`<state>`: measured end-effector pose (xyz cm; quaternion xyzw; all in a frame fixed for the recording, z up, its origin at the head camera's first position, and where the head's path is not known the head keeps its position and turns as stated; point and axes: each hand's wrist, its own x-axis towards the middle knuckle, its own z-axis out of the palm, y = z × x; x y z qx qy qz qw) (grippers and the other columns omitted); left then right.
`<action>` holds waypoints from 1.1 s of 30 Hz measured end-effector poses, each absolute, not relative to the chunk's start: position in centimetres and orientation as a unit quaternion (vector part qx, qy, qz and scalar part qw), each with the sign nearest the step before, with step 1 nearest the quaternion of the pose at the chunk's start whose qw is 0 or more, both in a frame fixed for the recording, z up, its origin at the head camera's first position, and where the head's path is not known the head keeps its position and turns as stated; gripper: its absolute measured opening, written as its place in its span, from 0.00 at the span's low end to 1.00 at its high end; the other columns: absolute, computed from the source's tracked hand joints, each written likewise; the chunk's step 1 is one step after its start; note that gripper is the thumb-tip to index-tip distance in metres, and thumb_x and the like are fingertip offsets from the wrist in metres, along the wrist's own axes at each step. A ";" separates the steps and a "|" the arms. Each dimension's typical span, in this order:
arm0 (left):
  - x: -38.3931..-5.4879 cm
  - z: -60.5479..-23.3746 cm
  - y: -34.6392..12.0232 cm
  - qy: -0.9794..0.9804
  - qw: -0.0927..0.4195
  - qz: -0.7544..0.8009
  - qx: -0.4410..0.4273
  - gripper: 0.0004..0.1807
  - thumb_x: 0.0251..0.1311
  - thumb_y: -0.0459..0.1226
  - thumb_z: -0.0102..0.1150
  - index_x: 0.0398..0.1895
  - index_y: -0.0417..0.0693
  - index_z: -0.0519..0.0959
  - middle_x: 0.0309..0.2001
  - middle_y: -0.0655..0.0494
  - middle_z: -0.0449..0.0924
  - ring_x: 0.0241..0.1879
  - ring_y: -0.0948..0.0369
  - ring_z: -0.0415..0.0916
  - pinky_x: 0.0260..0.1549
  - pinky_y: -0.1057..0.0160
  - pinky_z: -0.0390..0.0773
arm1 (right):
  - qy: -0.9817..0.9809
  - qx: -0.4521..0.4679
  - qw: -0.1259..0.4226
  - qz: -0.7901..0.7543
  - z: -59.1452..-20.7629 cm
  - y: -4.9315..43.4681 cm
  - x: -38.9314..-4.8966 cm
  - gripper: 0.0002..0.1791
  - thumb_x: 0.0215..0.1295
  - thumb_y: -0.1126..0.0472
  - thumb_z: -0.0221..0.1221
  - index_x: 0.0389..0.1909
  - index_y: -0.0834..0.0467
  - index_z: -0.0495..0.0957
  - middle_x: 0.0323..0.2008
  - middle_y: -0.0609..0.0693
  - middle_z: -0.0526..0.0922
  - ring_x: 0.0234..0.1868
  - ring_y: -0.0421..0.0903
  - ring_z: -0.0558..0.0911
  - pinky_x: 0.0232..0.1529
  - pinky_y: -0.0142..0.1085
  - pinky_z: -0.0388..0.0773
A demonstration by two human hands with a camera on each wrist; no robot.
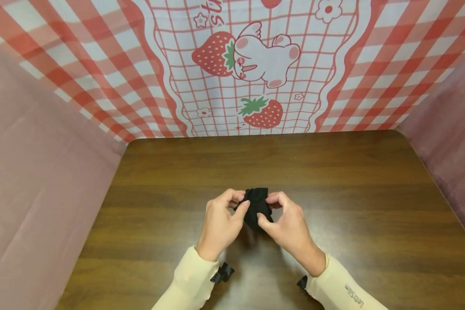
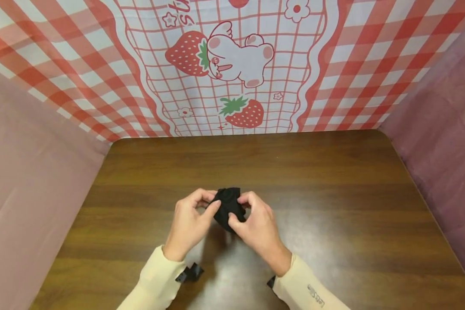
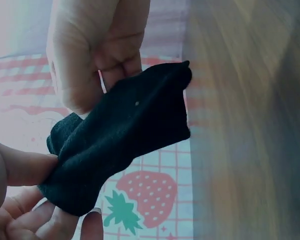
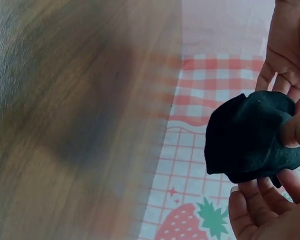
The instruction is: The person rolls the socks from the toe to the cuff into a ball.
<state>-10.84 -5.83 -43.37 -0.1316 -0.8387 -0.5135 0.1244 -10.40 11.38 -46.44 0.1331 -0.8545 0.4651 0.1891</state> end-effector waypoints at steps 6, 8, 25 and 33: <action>-10.7 -43.9 -6.0 -0.861 0.172 -0.434 -0.204 0.02 0.62 0.31 0.65 0.35 0.43 0.80 0.46 0.50 0.85 0.38 0.60 0.82 0.37 0.59 0.78 | -0.871 0.157 0.210 0.415 -46.4 11.2 -10.3 0.19 0.40 0.72 0.73 0.34 0.63 0.76 0.35 0.55 0.83 0.36 0.50 0.83 0.37 0.47 0.80; -10.6 -44.2 -5.9 -0.865 0.200 -0.399 -0.228 0.02 0.62 0.31 0.65 0.36 0.42 0.81 0.47 0.50 0.85 0.41 0.58 0.83 0.39 0.57 0.76 | -0.872 0.150 0.207 0.417 -46.3 11.2 -10.3 0.18 0.41 0.72 0.73 0.34 0.63 0.76 0.34 0.55 0.82 0.35 0.50 0.83 0.37 0.47 0.80; -10.2 -44.2 -5.8 -0.877 0.184 -0.314 -0.315 0.20 0.61 0.28 0.55 0.57 0.44 0.80 0.64 0.48 0.74 0.52 0.55 0.80 0.42 0.54 0.73 | -0.827 0.099 0.178 0.525 -46.3 11.2 -10.3 0.24 0.46 0.76 0.69 0.44 0.66 0.72 0.32 0.53 0.82 0.31 0.45 0.82 0.35 0.35 0.79; -10.6 -43.9 -6.0 -0.875 0.170 -0.306 -0.333 0.23 0.58 0.28 0.53 0.57 0.47 0.80 0.63 0.47 0.74 0.46 0.52 0.79 0.39 0.52 0.73 | -0.815 0.175 0.202 0.514 -46.6 11.6 -10.5 0.36 0.49 0.75 0.67 0.64 0.60 0.73 0.44 0.56 0.84 0.31 0.43 0.83 0.34 0.37 0.81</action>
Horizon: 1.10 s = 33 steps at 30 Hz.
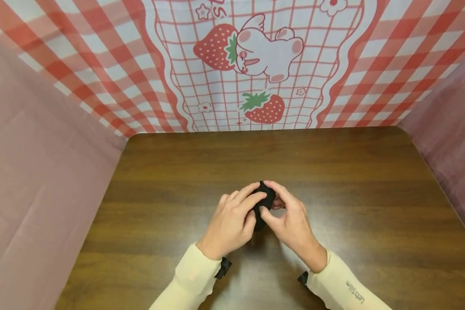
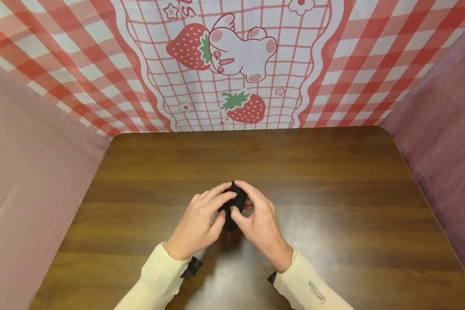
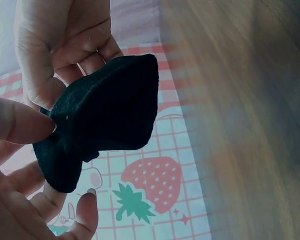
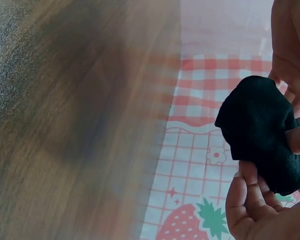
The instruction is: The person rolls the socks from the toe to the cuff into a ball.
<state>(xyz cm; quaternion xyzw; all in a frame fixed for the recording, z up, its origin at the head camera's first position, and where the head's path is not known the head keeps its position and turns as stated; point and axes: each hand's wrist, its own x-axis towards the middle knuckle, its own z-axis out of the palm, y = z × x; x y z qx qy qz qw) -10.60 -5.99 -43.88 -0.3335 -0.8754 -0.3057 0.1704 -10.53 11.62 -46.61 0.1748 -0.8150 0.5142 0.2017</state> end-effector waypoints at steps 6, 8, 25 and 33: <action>-10.9 -43.9 -6.0 -0.873 0.170 -0.310 -0.335 0.22 0.59 0.28 0.52 0.57 0.46 0.81 0.61 0.46 0.75 0.50 0.53 0.79 0.42 0.51 0.74 | -0.803 0.188 0.203 0.527 -46.7 11.6 -10.8 0.30 0.50 0.77 0.66 0.58 0.63 0.76 0.43 0.57 0.84 0.30 0.44 0.83 0.32 0.34 0.81; -11.0 -43.9 -6.0 -0.872 0.167 -0.316 -0.335 0.22 0.60 0.28 0.51 0.57 0.46 0.81 0.58 0.47 0.76 0.48 0.55 0.79 0.43 0.52 0.74 | -0.797 0.170 0.192 0.547 -46.6 11.6 -11.0 0.28 0.50 0.78 0.66 0.56 0.64 0.76 0.38 0.56 0.83 0.28 0.44 0.82 0.31 0.33 0.80; -11.1 -44.2 -5.8 -0.863 0.242 -0.300 -0.326 0.11 0.56 0.28 0.56 0.41 0.45 0.83 0.38 0.58 0.82 0.37 0.62 0.79 0.39 0.59 0.69 | -0.705 0.039 0.184 0.684 -46.0 11.7 -11.6 0.23 0.49 0.84 0.59 0.49 0.71 0.74 0.32 0.59 0.81 0.29 0.40 0.82 0.32 0.26 0.78; -11.1 -44.1 -5.9 -0.860 0.242 -0.319 -0.316 0.10 0.52 0.30 0.58 0.38 0.45 0.82 0.37 0.57 0.81 0.34 0.62 0.78 0.39 0.58 0.69 | -0.648 -0.011 0.188 0.738 -45.9 11.4 -11.8 0.23 0.49 0.85 0.57 0.48 0.70 0.73 0.32 0.53 0.82 0.28 0.41 0.82 0.31 0.28 0.79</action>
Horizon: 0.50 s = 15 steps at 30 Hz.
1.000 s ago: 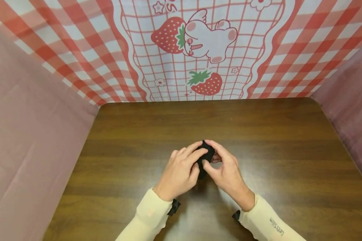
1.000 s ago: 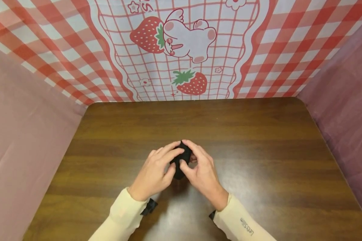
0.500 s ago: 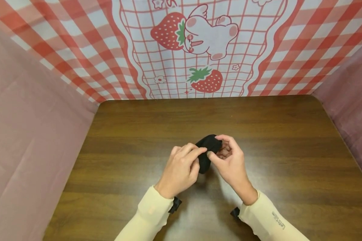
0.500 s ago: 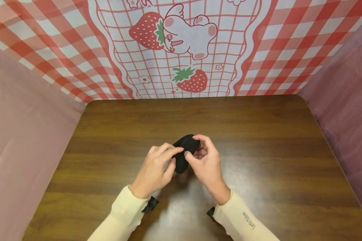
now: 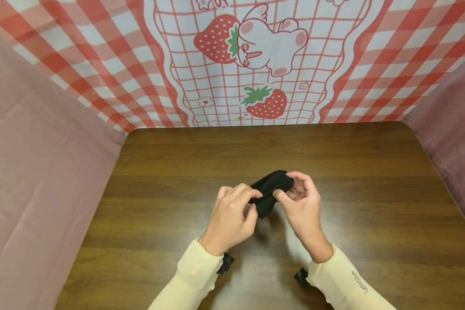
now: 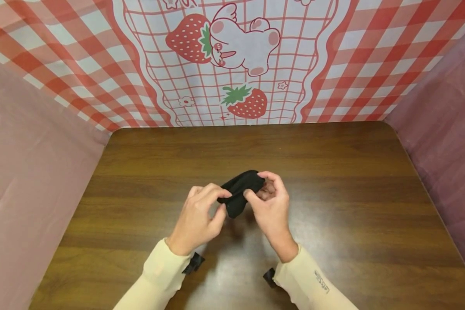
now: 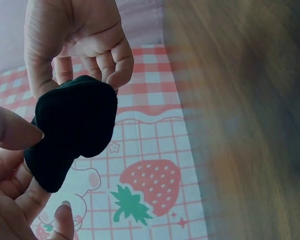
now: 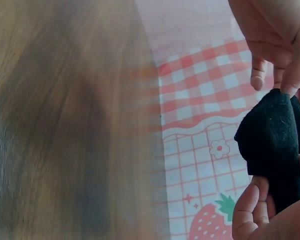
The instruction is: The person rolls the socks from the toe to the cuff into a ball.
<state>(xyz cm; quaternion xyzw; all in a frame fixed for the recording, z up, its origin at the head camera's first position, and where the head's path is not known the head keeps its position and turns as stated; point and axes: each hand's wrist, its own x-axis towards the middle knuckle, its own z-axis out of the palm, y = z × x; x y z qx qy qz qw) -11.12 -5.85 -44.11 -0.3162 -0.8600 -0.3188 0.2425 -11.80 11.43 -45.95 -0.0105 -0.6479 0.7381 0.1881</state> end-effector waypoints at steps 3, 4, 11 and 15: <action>-11.1 -44.1 -5.8 -0.858 0.229 -0.338 -0.312 0.11 0.51 0.30 0.58 0.39 0.44 0.81 0.37 0.57 0.81 0.29 0.64 0.74 0.39 0.58 0.71 | -0.617 -0.026 0.189 0.764 -45.9 11.4 -11.9 0.23 0.48 0.86 0.55 0.47 0.69 0.74 0.32 0.53 0.82 0.28 0.41 0.81 0.29 0.30 0.79; -11.1 -44.1 -5.8 -0.857 0.223 -0.346 -0.310 0.11 0.51 0.30 0.58 0.39 0.44 0.81 0.37 0.57 0.81 0.27 0.64 0.73 0.38 0.59 0.71 | -0.607 -0.030 0.188 0.771 -45.9 11.4 -11.9 0.23 0.48 0.86 0.55 0.47 0.68 0.74 0.32 0.53 0.82 0.27 0.41 0.81 0.29 0.30 0.79; -11.1 -44.0 -5.6 -0.843 0.162 -0.425 -0.287 0.12 0.51 0.28 0.58 0.40 0.43 0.80 0.38 0.57 0.78 0.22 0.66 0.64 0.26 0.66 0.70 | -0.513 -0.071 0.157 0.841 -45.7 11.4 -11.9 0.25 0.49 0.87 0.52 0.44 0.61 0.76 0.34 0.55 0.81 0.30 0.44 0.82 0.29 0.34 0.81; -11.2 -43.9 -5.5 -0.822 0.125 -0.485 -0.270 0.11 0.52 0.25 0.59 0.39 0.41 0.79 0.37 0.55 0.78 0.19 0.66 0.65 0.20 0.69 0.70 | -0.461 -0.066 0.135 0.874 -45.5 11.4 -11.7 0.26 0.51 0.88 0.51 0.44 0.59 0.75 0.33 0.55 0.80 0.29 0.44 0.82 0.30 0.34 0.81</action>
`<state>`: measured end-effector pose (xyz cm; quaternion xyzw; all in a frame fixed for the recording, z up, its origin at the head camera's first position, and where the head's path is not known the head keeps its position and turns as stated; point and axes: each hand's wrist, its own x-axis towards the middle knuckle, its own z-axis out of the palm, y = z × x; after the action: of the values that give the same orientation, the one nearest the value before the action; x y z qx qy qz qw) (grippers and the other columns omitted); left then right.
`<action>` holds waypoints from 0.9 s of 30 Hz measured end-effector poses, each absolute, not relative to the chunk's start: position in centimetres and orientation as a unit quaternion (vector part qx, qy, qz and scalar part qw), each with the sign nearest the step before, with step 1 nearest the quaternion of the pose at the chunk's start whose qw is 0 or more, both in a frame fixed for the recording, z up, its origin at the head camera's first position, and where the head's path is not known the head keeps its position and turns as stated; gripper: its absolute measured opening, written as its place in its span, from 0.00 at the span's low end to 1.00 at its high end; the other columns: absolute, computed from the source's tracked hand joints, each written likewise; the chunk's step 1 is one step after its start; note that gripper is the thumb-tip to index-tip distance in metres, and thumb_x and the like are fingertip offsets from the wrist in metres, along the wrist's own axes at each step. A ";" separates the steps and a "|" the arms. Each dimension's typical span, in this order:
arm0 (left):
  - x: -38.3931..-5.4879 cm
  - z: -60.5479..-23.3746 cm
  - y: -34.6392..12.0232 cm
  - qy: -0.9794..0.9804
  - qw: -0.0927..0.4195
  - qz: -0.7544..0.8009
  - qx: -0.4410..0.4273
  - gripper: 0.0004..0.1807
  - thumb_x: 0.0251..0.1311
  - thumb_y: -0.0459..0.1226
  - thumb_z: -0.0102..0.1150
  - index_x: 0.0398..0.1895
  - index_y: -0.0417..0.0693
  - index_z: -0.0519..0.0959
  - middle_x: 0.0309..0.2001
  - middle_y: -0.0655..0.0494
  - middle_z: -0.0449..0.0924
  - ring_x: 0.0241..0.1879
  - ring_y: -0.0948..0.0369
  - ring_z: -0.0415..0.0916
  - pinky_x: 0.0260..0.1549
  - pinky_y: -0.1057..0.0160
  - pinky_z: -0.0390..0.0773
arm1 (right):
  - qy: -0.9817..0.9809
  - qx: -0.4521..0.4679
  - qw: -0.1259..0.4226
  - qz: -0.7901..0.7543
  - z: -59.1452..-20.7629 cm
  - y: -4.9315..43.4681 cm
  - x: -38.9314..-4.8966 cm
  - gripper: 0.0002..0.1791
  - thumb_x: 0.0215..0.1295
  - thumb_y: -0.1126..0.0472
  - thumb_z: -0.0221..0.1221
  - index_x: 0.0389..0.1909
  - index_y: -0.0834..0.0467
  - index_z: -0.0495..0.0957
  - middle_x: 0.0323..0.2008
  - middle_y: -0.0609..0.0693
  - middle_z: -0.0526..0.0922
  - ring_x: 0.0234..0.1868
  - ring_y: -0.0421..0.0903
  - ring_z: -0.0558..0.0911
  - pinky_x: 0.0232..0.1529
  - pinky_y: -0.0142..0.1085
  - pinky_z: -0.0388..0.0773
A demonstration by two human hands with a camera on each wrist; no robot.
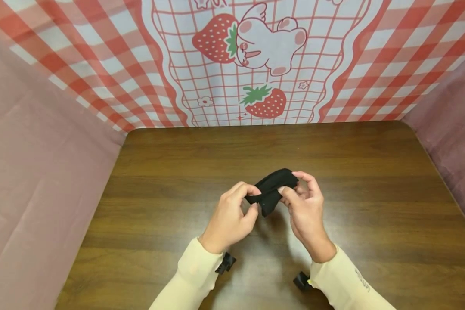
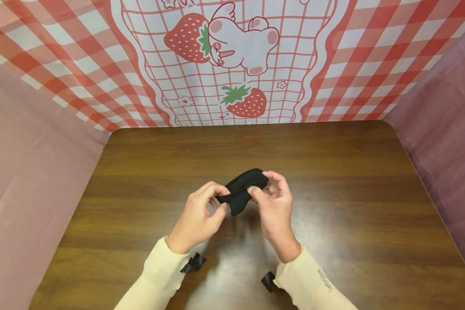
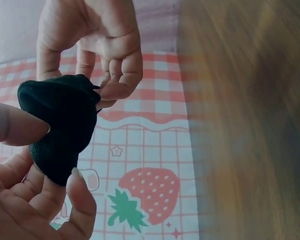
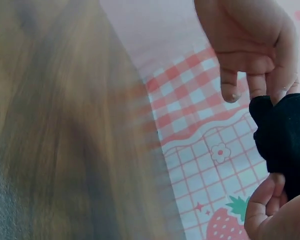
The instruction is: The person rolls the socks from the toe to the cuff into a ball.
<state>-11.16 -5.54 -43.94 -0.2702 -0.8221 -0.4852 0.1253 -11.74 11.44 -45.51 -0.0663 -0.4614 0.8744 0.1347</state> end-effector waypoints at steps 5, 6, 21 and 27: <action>-11.3 -43.7 -5.3 -0.801 0.077 -0.544 -0.238 0.09 0.52 0.24 0.60 0.37 0.41 0.78 0.35 0.54 0.79 0.22 0.63 0.72 0.22 0.65 0.76 | -0.393 -0.043 0.121 0.911 -45.6 11.6 -11.6 0.25 0.55 0.87 0.47 0.45 0.59 0.73 0.35 0.56 0.80 0.31 0.46 0.83 0.31 0.35 0.80; -11.3 -43.7 -5.2 -0.799 0.068 -0.551 -0.232 0.09 0.53 0.24 0.60 0.37 0.41 0.78 0.35 0.54 0.79 0.22 0.63 0.73 0.23 0.65 0.77 | -0.381 -0.042 0.123 0.915 -45.6 11.6 -11.6 0.25 0.55 0.87 0.47 0.45 0.59 0.73 0.36 0.56 0.80 0.31 0.46 0.83 0.31 0.35 0.80; -10.6 -44.2 -3.3 -0.795 0.230 -0.469 -0.308 0.07 0.56 0.23 0.64 0.34 0.42 0.81 0.36 0.54 0.80 0.38 0.62 0.78 0.41 0.68 0.77 | -0.375 -0.078 0.232 0.894 -45.0 10.8 -12.1 0.19 0.56 0.85 0.57 0.43 0.63 0.72 0.34 0.57 0.79 0.25 0.44 0.79 0.26 0.33 0.79; -10.5 -44.9 -3.1 -0.791 0.320 -0.416 -0.315 0.04 0.55 0.25 0.65 0.31 0.42 0.84 0.31 0.55 0.79 0.32 0.60 0.77 0.34 0.68 0.76 | -0.410 -0.097 0.233 0.876 -45.0 10.5 -12.0 0.17 0.58 0.81 0.60 0.44 0.62 0.73 0.33 0.56 0.78 0.25 0.43 0.78 0.26 0.33 0.79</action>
<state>-10.45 -3.06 -44.87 -0.3149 -0.7911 -0.4156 0.3197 -12.03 10.53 -45.05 -0.0965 -0.4104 0.8762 0.2334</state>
